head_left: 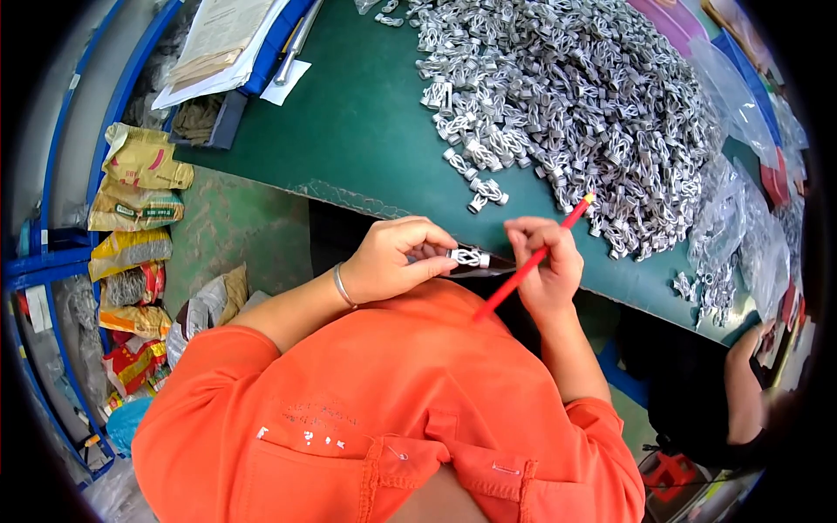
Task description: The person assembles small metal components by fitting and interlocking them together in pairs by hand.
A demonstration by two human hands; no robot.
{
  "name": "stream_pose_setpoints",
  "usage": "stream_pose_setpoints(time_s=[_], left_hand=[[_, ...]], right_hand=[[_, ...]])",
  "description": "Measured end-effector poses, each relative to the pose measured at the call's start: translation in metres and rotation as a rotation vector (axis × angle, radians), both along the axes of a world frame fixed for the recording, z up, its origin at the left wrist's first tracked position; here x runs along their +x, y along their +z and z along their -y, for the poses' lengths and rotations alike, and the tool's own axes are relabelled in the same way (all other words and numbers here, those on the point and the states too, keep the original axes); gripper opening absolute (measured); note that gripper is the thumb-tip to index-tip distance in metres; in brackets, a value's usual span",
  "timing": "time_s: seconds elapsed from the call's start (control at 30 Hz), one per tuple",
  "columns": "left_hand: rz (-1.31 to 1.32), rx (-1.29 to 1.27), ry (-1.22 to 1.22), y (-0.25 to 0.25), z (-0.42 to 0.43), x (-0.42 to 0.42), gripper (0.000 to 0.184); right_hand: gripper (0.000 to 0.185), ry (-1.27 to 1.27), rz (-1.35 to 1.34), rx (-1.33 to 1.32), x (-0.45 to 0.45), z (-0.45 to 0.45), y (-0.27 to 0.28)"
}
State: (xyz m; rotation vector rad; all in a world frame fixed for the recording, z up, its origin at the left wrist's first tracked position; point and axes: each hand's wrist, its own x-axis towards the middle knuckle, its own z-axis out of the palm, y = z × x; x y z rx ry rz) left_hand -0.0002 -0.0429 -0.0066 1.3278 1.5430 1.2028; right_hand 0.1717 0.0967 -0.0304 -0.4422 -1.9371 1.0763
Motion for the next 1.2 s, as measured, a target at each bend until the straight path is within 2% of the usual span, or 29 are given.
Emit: stream_pose_setpoints(time_s=[0.03,0.1,0.23,0.33,0.43,0.6,0.7,0.77,0.87,1.0,1.1,1.2], left_hand=[[0.0,-0.002,0.001,-0.005,0.002,0.002,0.017],[0.052,-0.172,0.087,-0.012,0.002,0.006,0.017],[0.012,-0.152,0.059,-0.008,-0.001,0.007,0.016],[0.096,-0.147,0.054,-0.01,-0.004,0.005,0.02],[0.433,-0.2,0.155,-0.011,-0.012,0.005,0.028],[0.495,-0.138,0.18,-0.001,-0.024,0.007,0.025],[0.477,-0.11,0.171,0.0,-0.023,0.007,0.02],[0.329,0.079,0.134,-0.003,-0.022,0.006,0.019],[0.303,0.177,0.158,-0.005,-0.021,0.009,0.023],[0.356,0.181,0.152,-0.003,-0.02,0.009,0.023],[0.226,0.217,0.134,-0.003,-0.019,0.007,0.021],[0.323,0.153,0.145,0.0,-0.015,0.006,0.02]], right_hand=[[0.026,-0.037,0.062,0.063,-0.004,-0.003,-0.002],[0.029,-0.088,0.155,0.167,-0.013,-0.01,-0.001],[0.031,-0.13,0.289,0.35,-0.023,-0.017,-0.005],[0.03,-0.119,0.256,0.308,-0.02,-0.017,-0.009],[0.028,-0.048,0.1,-0.159,-0.013,-0.007,-0.01],[0.03,0.068,-0.01,-0.247,-0.006,0.006,-0.005],[0.027,0.13,-0.158,-0.447,-0.005,0.01,-0.003],[0.027,0.144,-0.152,-0.447,-0.001,0.009,-0.005],[0.03,0.159,-0.198,-0.38,-0.006,0.009,-0.007],[0.036,0.139,-0.273,-0.296,-0.008,0.012,-0.005],[0.039,0.132,-0.24,-0.21,-0.002,0.012,-0.002],[0.037,0.134,-0.229,-0.179,0.0,0.014,0.003]])
